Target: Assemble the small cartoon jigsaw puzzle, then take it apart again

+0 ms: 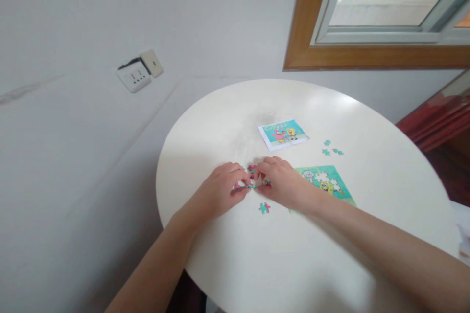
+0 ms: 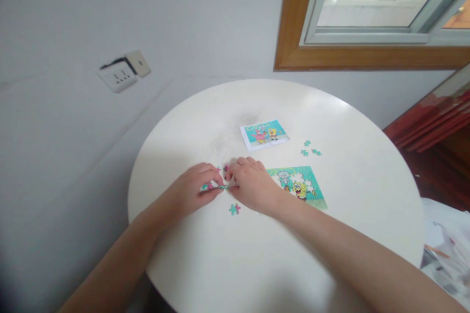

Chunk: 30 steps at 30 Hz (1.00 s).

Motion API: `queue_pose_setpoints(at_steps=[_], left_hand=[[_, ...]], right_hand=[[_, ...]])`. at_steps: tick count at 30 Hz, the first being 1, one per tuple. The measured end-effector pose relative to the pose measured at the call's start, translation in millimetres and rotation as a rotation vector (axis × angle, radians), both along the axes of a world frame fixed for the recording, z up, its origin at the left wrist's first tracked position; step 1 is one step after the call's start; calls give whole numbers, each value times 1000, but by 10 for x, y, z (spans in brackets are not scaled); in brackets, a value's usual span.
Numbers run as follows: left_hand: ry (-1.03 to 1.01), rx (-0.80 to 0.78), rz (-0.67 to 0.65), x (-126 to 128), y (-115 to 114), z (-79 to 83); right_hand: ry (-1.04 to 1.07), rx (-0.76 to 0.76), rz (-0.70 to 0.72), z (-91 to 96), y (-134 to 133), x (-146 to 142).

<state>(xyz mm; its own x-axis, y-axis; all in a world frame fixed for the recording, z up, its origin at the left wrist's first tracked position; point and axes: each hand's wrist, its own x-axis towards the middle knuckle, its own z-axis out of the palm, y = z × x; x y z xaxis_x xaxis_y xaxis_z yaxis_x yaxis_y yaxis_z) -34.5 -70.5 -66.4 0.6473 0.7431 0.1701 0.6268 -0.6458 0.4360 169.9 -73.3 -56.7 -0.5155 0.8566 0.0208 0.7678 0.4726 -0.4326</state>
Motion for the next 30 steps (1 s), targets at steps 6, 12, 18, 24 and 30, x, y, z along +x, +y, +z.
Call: queue_pose_setpoints(at_steps=[6, 12, 18, 24, 30], left_hand=[[-91, -125, 89, 27, -11, 47], [-378, -347, 122, 315, -59, 384], [-411, -331, 93, 911, -81, 624], [-479, -307, 81, 1328, 13, 555], [-464, -152, 69, 1441, 75, 478]], right_hand=[[72, 4, 89, 61, -22, 68], [495, -293, -31, 322, -122, 479], [724, -345, -187, 414, -270, 950], [702, -117, -186, 354, -269, 1241], [788, -87, -109, 202, -185, 1397]])
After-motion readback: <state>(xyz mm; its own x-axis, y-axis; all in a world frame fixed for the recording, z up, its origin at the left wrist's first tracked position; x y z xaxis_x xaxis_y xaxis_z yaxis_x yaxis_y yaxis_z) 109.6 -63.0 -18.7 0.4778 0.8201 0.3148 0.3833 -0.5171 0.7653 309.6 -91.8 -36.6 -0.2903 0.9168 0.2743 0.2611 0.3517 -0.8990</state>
